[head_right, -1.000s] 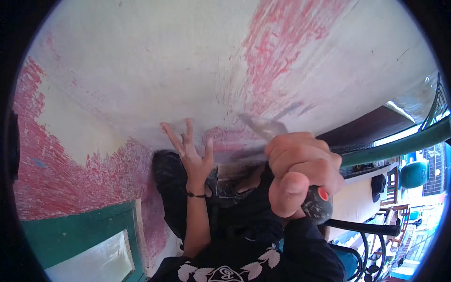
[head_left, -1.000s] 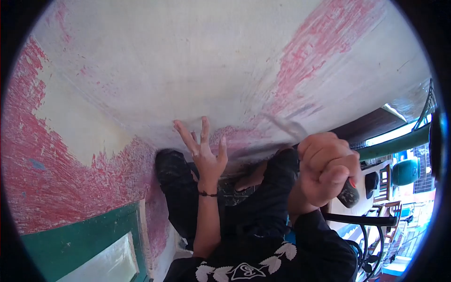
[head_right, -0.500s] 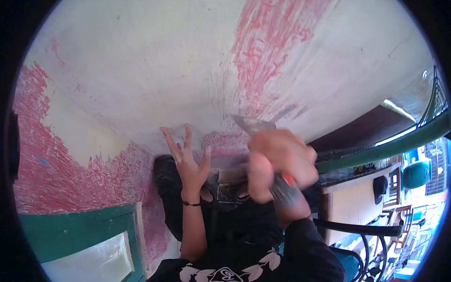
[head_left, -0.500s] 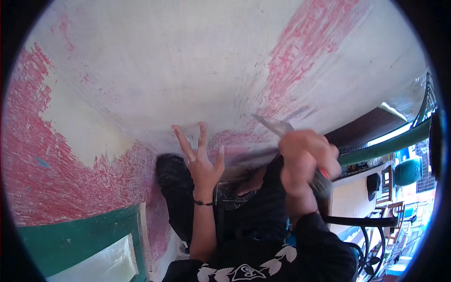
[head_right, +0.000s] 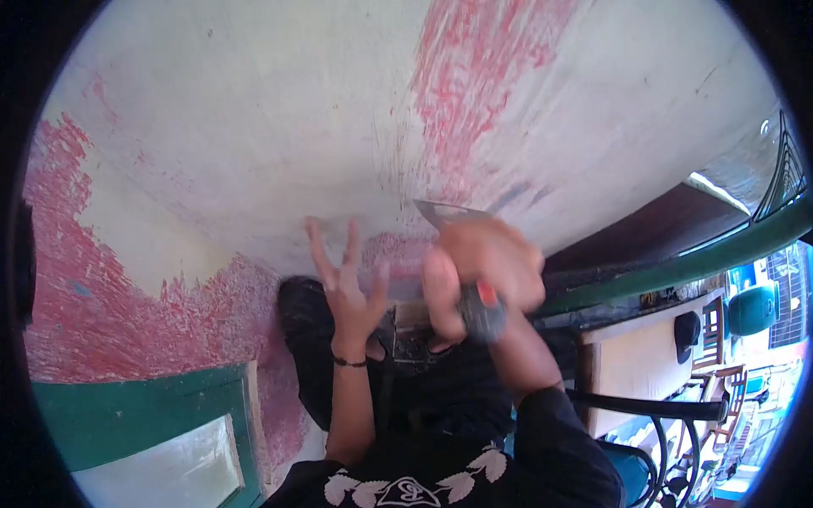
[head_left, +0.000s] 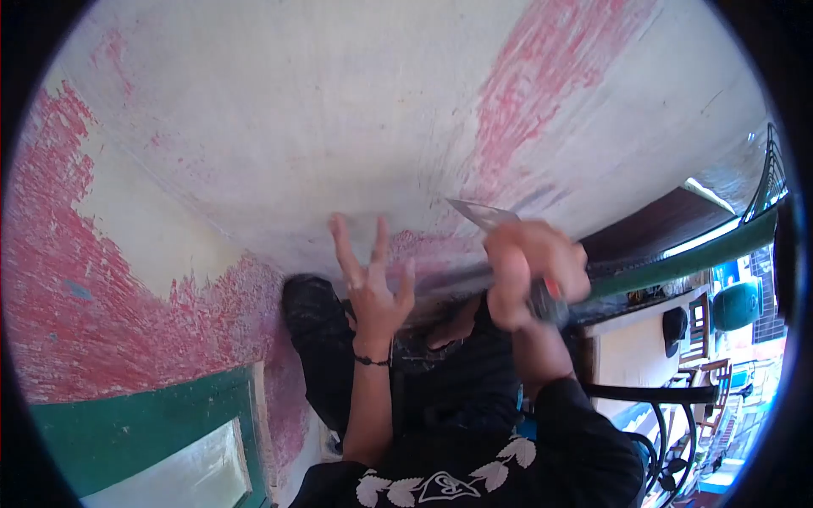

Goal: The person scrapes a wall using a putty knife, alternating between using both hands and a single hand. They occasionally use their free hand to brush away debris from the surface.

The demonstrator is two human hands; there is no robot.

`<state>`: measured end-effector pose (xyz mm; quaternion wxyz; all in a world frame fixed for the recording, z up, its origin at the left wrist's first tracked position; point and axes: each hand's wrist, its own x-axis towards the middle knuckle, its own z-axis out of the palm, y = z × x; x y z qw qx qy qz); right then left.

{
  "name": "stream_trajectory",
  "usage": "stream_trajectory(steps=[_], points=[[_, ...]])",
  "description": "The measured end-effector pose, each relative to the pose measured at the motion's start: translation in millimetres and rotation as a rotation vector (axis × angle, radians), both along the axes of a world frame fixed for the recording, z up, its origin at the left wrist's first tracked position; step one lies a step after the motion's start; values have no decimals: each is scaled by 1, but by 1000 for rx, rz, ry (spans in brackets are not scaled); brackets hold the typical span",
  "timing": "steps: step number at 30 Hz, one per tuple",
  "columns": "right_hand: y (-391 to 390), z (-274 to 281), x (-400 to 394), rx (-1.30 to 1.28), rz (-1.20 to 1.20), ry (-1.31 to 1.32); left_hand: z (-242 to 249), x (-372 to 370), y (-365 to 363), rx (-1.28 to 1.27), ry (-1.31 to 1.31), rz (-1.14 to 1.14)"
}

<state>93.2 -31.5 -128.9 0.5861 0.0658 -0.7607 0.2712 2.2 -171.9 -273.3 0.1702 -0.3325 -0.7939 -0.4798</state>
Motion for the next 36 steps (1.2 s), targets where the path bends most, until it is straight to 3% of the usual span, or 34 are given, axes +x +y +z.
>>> stream_trajectory(steps=[2, 7, 10, 13, 16, 17, 20, 22, 25, 27, 30, 31, 33, 36], points=[[-8, 9, 17, -146, 341, 119, -6, 5, 5, -43, 5, -50], [5, -7, -3, -90, 85, 21, -23, 9, 10, -217, 46, 8], [-2, 6, 22, -143, 392, 97, -22, -1, 12, -204, 88, 16], [2, 3, 3, -26, 133, 46, -21, 5, 10, -208, 63, 18], [2, 1, 4, -46, 112, 27, -18, 8, 5, -225, 56, 1], [-2, 8, 16, -100, 249, 51, -15, 5, 6, -228, 55, 5], [-10, 5, 16, -150, 284, 111, -13, 6, 3, -253, 47, -1], [1, -4, -5, 53, -33, 21, -13, 6, 4, -212, 56, -5], [-6, -4, 8, -72, 156, 57, -14, 6, 2, -218, 53, -11], [-12, 2, 21, -188, 417, 139, -13, 5, 2, -222, 36, -3], [-2, -11, -4, 19, 67, 172, -12, 9, 0, -216, 21, -15], [-2, -8, 1, -95, 176, 88, -11, 10, 0, -213, 20, -17], [-6, -2, 13, -160, 247, 191, -10, 6, 3, -193, 23, -21], [-11, 6, 28, -167, 266, 169, -10, 7, 3, -169, 14, -28]])
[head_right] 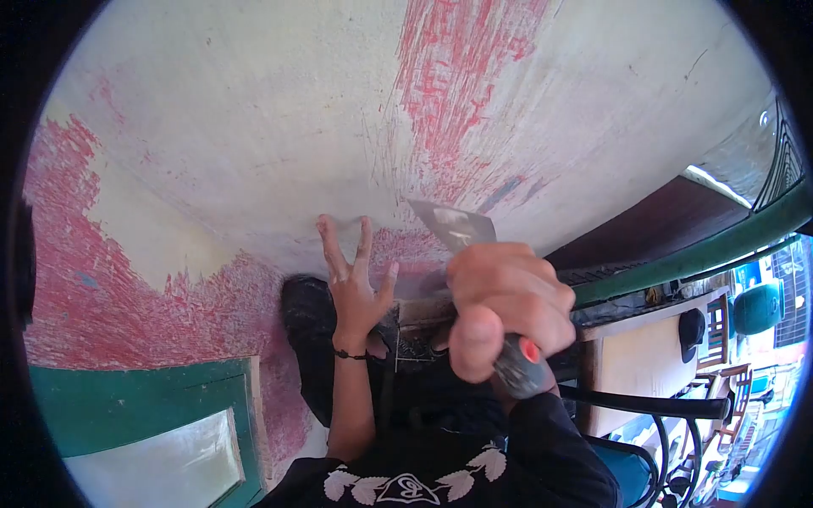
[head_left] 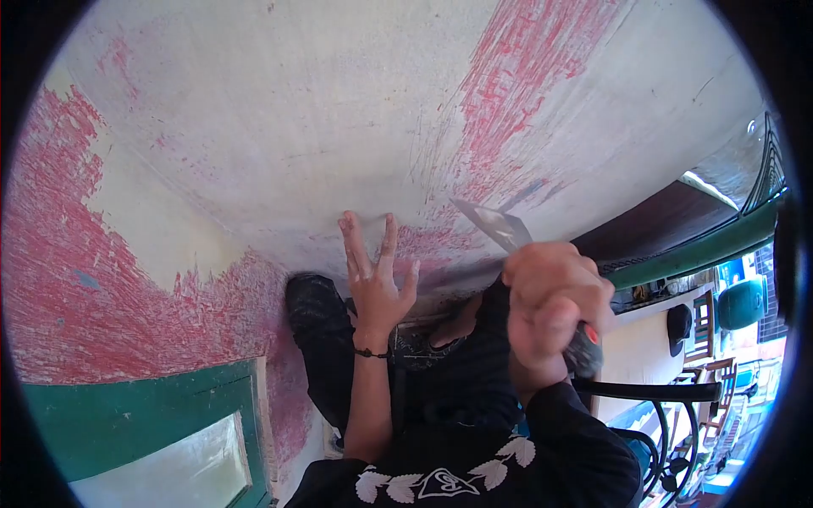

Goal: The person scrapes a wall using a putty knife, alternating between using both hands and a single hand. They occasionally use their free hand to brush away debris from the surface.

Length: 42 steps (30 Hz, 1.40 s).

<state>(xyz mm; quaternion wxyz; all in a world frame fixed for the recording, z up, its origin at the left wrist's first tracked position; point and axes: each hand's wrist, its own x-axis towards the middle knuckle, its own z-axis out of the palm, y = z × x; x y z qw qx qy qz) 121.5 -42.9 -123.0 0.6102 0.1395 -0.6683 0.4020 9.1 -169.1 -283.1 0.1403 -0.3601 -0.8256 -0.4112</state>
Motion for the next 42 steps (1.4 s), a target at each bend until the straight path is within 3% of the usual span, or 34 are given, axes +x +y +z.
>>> stream_trajectory(steps=[2, 3, 8, 9, 12, 14, 15, 17, 19, 21, 24, 25, 28, 32, 34, 36, 37, 40, 42], points=[[4, -6, -17, 209, -425, -118, 2, 2, 0, 0, -2, 0], [9, -17, -29, 79, -217, 18, 1, 4, -2, -3, -2, -4], [-1, 3, -1, -12, -7, 8, 0, 1, 0, 10, 11, -5], [4, 2, -6, 122, -200, -34, 0, 2, -1, 7, 7, -2], [4, -13, -16, 177, -452, -225, 1, 7, -2, 1, -7, -12], [4, -17, -15, 96, -344, -198, 0, 0, -2, 7, 2, -16], [2, -15, -13, 47, -148, -50, 2, -5, 2, 11, 11, -6], [1, -9, -13, 13, -75, 14, 0, 1, -3, -17, -10, -7], [8, -3, -19, 193, -294, -57, 1, 3, -2, 0, -24, -8], [13, -1, -20, 132, -224, -96, 0, 2, 1, 21, -27, -11], [3, 2, -5, -127, 87, 66, -3, 1, 2, 30, -22, -11], [1, 3, -8, -174, 92, 83, -2, 1, 2, 22, -18, -7], [17, -22, -28, 118, -430, -272, -2, 3, 0, 2, 10, -1], [8, -16, -21, -46, -55, 14, -2, -1, -2, 2, 6, -17], [0, -14, -19, -145, -15, -37, -4, 1, -2, 1, -9, -7], [11, -19, -29, 77, -417, -237, -3, 2, -1, -2, -5, -6], [13, -28, -33, -14, -397, -387, -3, 3, -1, -6, 1, -4], [6, -17, -23, -3, -239, -47, -6, -7, 1, 15, 3, -17], [3, -26, -18, -98, -113, -68, -8, -1, -4, 16, -22, -17]])
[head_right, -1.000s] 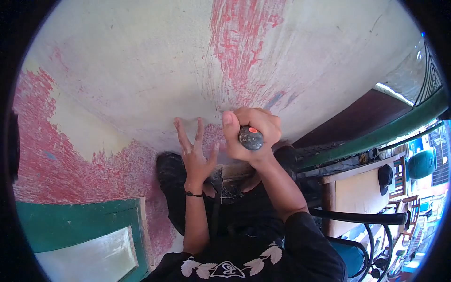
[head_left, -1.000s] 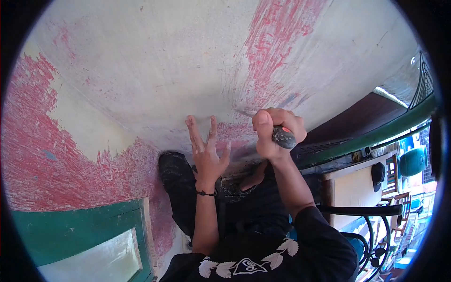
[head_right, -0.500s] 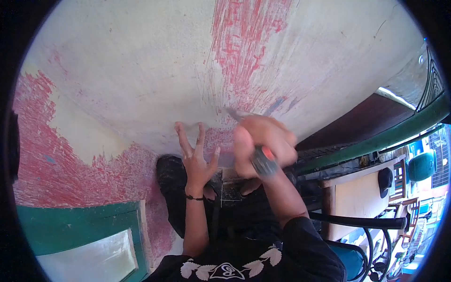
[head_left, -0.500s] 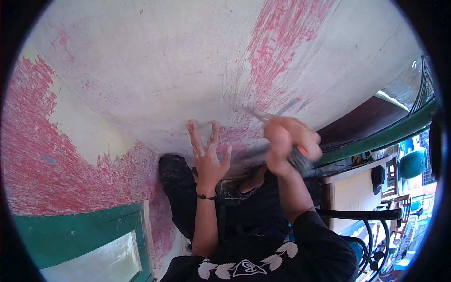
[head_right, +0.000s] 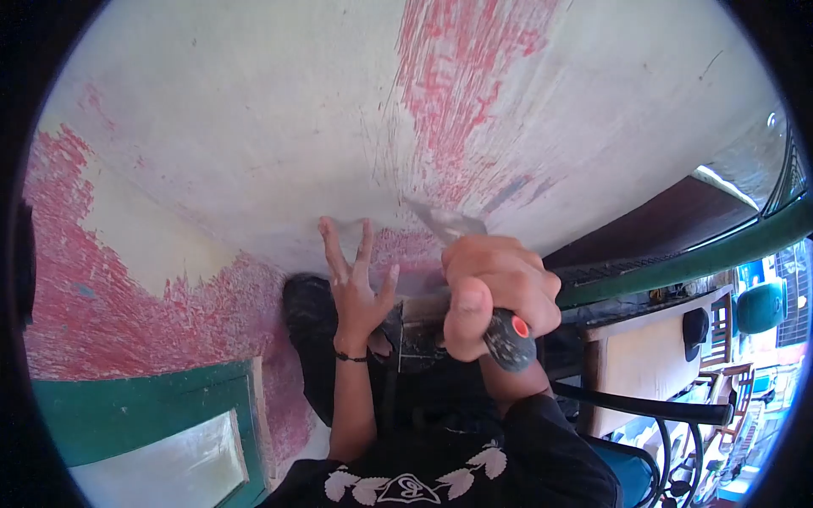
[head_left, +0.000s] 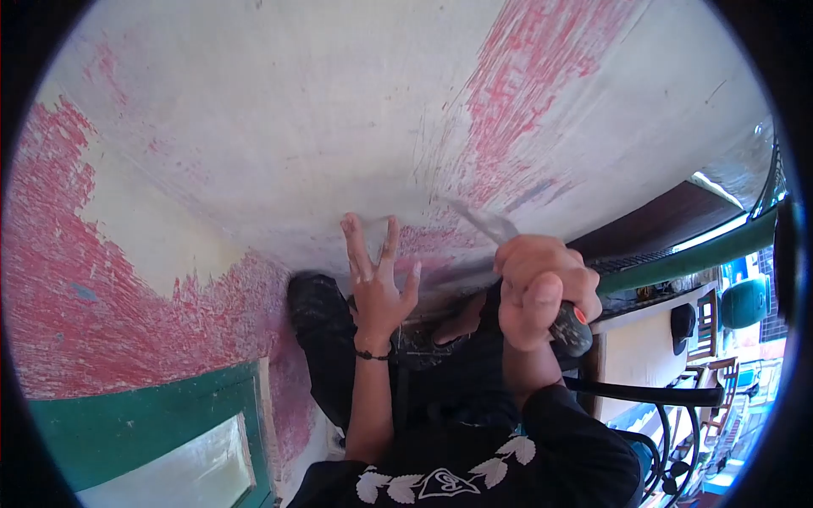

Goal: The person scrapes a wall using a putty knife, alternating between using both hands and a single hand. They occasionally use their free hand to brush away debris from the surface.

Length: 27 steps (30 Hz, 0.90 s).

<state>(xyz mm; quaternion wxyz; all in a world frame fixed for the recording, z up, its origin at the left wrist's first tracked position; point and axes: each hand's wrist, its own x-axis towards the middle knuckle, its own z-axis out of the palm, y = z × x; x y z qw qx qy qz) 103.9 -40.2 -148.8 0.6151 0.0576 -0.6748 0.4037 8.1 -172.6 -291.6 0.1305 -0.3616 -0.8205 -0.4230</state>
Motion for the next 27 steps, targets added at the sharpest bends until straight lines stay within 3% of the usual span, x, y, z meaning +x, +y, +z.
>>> stream_trajectory(steps=[2, 3, 6, 8, 11, 16, 18, 19, 22, 25, 27], points=[[3, -3, -5, 176, -315, -219, 3, 0, 3, 6, 8, 6], [5, -11, -9, 144, -379, -397, 3, 4, 2, -8, -5, 3], [5, -2, -1, 183, -189, -76, 6, -6, 7, -8, 6, 10], [2, -4, 4, 95, -55, -40, 2, -1, 3, -21, -15, 6], [7, -8, -11, 112, -109, 17, 2, 1, 6, 7, -5, 15], [8, 5, 15, 10, 28, 67, 4, -1, 7, 23, -7, 5], [11, 3, 10, 176, -170, -26, 5, 2, 4, 15, -3, 7], [6, 3, 4, 145, -249, -192, 5, 1, 4, 11, 4, 7], [5, -9, 0, 115, -225, -114, 1, 2, 1, 7, -1, -13], [3, -2, 8, 67, 10, 101, 3, -1, 3, -15, 8, 8], [11, -9, -2, 160, -184, -51, 3, 1, 3, -24, 24, 14]])
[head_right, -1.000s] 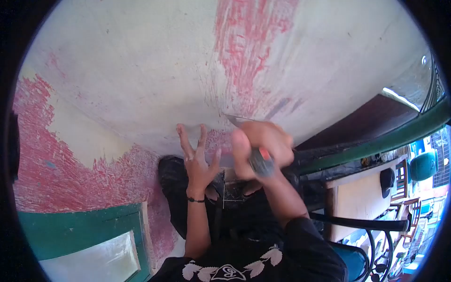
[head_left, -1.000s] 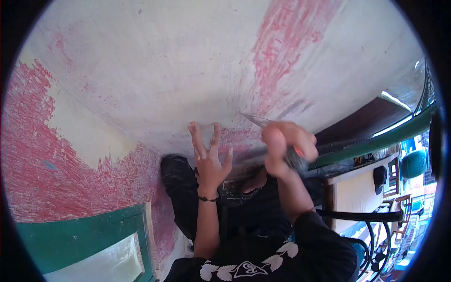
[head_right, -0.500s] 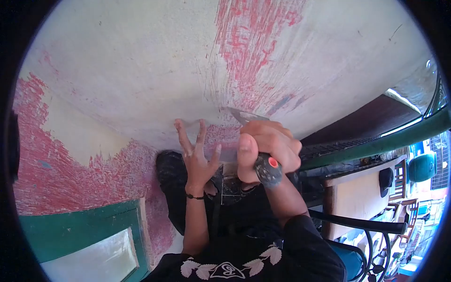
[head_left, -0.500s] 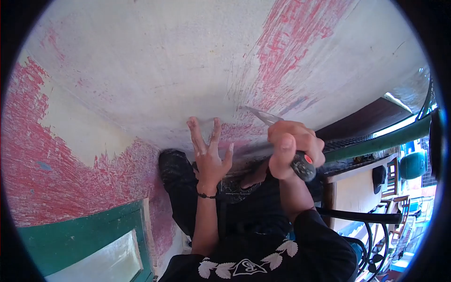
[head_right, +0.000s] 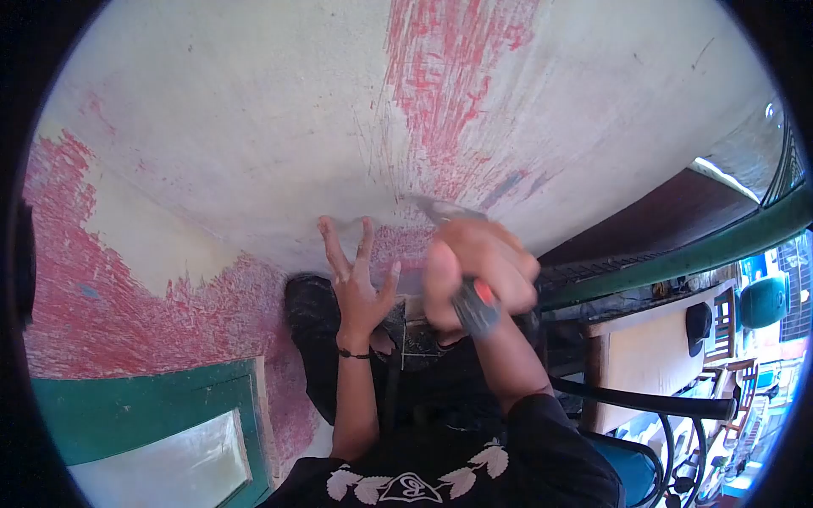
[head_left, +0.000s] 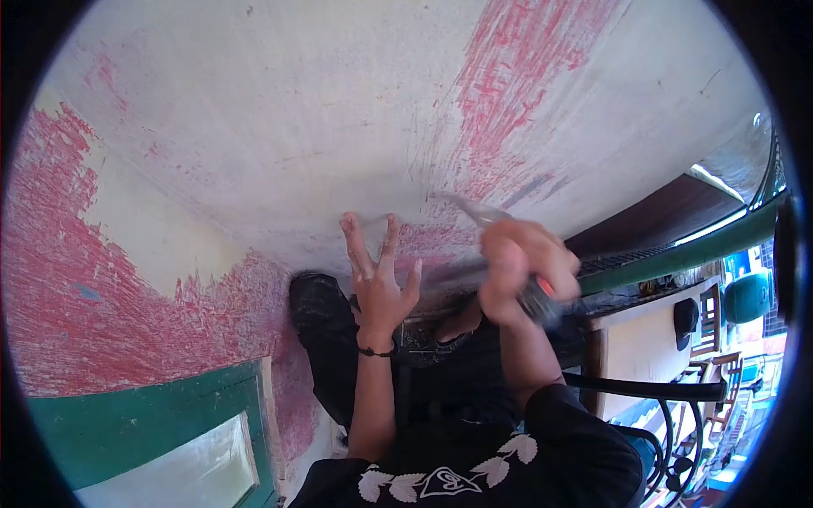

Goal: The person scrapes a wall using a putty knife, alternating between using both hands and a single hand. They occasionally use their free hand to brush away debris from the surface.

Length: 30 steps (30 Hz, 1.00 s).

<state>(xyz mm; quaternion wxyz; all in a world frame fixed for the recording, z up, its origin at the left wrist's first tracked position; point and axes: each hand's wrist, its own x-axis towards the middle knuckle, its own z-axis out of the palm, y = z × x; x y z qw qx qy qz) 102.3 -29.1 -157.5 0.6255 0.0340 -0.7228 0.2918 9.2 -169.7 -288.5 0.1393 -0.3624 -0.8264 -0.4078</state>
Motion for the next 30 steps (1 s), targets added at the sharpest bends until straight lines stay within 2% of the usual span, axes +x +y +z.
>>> stream_trajectory(steps=[2, 5, 6, 9, 10, 13, 15, 16, 19, 21, 22, 25, 26, 30], points=[[-1, -12, -13, -102, -76, -214, 0, 0, 1, 15, 19, 0], [-8, 5, 0, -30, 115, 120, -3, -3, 0, 32, -4, -23], [-16, 4, 1, -251, 388, 262, -4, -1, 0, 32, -19, -14], [-3, -3, -14, -10, 140, 173, -1, 2, 0, 20, -38, -7], [0, 1, -9, -29, 178, 88, 0, 3, -1, 14, -32, -7], [-6, 19, 16, -25, 172, 72, -1, 1, 1, 33, -27, -11], [-7, 11, 24, -92, 155, 42, -2, 1, 2, 51, -43, -10], [-5, -2, 16, 17, -76, -14, -1, 1, 3, 57, -56, -11], [-7, 6, 4, -10, -158, -111, -1, 5, 1, 39, -50, -10], [-6, 3, 3, 4, -75, 17, 1, -7, 4, 31, -17, -8], [-7, 3, 5, -194, 313, 170, 0, -7, 3, 24, -22, -9], [-8, 7, -1, -1, -100, -63, -1, 2, -1, 22, -32, -6], [-3, 3, -10, -17, 64, 91, 1, 2, 2, 38, -21, -4], [-2, 12, 9, -74, 162, 112, -3, 1, 2, 33, -46, -13]])
